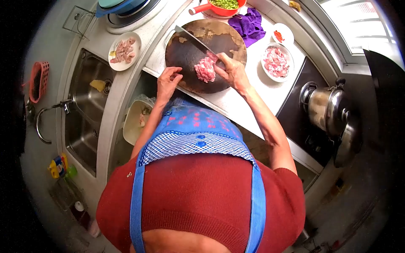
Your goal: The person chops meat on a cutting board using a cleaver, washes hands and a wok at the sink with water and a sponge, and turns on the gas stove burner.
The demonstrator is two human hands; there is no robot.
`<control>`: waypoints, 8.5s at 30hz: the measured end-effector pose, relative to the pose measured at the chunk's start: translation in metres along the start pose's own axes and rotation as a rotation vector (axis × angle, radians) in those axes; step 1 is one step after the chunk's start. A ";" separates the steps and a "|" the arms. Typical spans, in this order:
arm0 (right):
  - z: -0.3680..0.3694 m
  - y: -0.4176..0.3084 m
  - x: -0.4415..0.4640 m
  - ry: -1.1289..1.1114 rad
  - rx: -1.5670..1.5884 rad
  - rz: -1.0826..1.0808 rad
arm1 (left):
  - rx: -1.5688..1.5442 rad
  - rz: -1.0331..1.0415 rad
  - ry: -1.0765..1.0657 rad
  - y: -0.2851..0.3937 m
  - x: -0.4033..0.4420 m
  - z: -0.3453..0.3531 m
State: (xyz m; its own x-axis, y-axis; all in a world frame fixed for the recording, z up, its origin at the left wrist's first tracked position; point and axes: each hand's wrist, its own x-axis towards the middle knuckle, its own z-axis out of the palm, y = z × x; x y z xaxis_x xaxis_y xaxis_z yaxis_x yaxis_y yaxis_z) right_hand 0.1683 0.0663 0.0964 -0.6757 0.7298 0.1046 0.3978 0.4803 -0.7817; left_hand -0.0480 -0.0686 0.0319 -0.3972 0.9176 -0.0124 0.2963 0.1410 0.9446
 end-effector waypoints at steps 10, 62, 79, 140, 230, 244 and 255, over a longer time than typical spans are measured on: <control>0.003 0.030 -0.002 -0.250 0.091 -0.003 | -0.069 -0.049 0.278 -0.003 -0.032 -0.020; -0.010 0.020 0.009 -0.073 -0.120 -0.081 | -0.047 -0.097 0.362 -0.009 -0.049 -0.040; -0.005 0.035 0.005 -0.118 -0.051 0.190 | -0.030 -0.104 0.272 -0.002 -0.039 -0.035; 0.074 -0.005 -0.078 0.317 0.192 0.757 | 0.171 0.545 -0.376 0.001 0.076 0.080; 0.045 -0.050 -0.039 0.128 0.235 0.429 | 0.358 0.333 -0.049 -0.031 0.023 0.036; 0.072 -0.010 -0.037 -0.076 0.106 0.253 | 0.275 0.123 0.099 -0.021 -0.006 0.017; 0.032 0.014 -0.039 -0.178 -0.035 0.341 | 0.214 0.015 0.123 -0.015 -0.005 0.007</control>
State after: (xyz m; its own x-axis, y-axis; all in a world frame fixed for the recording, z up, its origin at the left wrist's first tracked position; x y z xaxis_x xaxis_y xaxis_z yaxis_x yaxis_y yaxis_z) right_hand 0.1799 0.0291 0.0613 -0.5970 0.7559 -0.2689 0.6370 0.2429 -0.7315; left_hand -0.0442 -0.0730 0.0155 -0.4902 0.8699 0.0537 0.4750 0.2150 0.8533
